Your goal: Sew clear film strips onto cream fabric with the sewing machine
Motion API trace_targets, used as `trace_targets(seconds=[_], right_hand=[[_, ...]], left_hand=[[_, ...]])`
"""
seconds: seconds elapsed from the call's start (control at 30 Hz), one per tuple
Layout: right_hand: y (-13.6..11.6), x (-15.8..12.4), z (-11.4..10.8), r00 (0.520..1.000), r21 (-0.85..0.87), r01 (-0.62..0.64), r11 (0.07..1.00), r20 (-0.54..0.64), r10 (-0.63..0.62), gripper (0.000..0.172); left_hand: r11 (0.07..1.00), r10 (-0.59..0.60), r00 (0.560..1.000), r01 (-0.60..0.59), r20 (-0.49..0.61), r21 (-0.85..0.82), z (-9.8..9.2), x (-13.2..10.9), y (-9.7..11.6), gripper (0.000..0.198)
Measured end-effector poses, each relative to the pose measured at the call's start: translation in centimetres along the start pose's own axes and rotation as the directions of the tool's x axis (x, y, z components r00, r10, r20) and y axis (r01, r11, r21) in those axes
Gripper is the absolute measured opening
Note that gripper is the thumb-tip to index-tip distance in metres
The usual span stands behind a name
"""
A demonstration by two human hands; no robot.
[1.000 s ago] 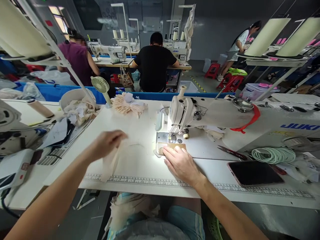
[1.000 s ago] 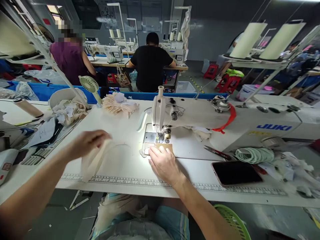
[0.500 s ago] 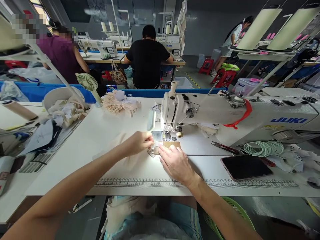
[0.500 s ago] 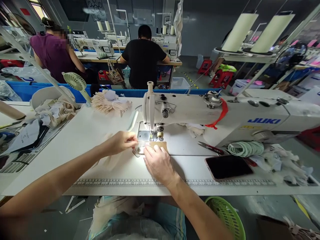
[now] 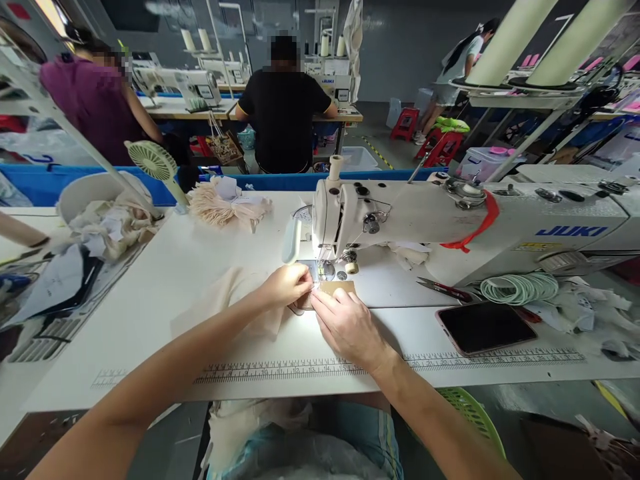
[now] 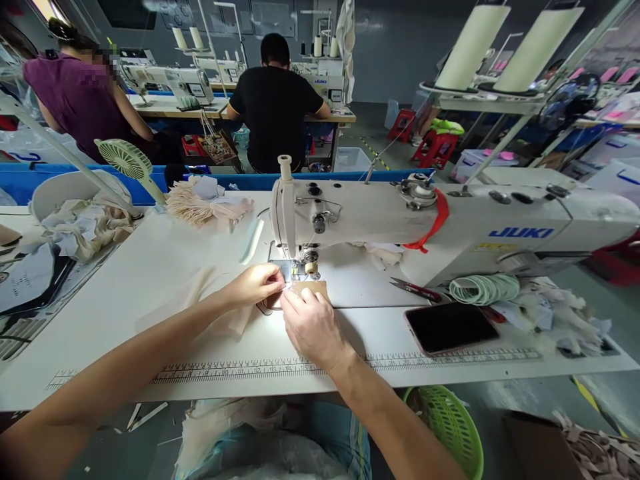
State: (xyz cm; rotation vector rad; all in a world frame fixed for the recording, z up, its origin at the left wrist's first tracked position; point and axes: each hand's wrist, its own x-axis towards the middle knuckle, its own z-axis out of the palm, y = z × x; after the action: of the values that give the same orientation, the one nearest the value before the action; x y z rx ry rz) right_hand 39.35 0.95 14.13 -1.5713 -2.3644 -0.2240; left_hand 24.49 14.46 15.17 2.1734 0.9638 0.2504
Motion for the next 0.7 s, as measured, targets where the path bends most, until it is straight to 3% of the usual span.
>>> trace_targets(seconds=[0.2,0.4,0.6,0.7], right_hand=[[0.6,-0.2,-0.5,0.995,0.04,-0.099,0.994,-0.014,0.099,0.023],[0.9,0.3,-0.5,0.986,0.043,-0.164,0.985,0.015,0.164,0.027],[0.5,1.0,-0.4,0.982,-0.028,-0.171,0.985,0.074,0.172,0.027],[0.4,1.2,-0.4,0.983,-0.055,-0.152,0.987,0.097,0.157,0.027]], left_hand=[[0.998,-0.065,0.998,0.065,-0.023,0.006,0.2,0.0,0.3,0.012],[0.992,-0.116,0.993,0.117,-0.037,0.051,0.5,0.3,0.4,0.011],[0.99,-0.101,0.994,0.104,-0.034,0.096,0.2,0.0,0.8,0.011],[0.973,0.015,0.992,0.015,-0.127,0.23,0.0,-0.8,1.1,0.007]])
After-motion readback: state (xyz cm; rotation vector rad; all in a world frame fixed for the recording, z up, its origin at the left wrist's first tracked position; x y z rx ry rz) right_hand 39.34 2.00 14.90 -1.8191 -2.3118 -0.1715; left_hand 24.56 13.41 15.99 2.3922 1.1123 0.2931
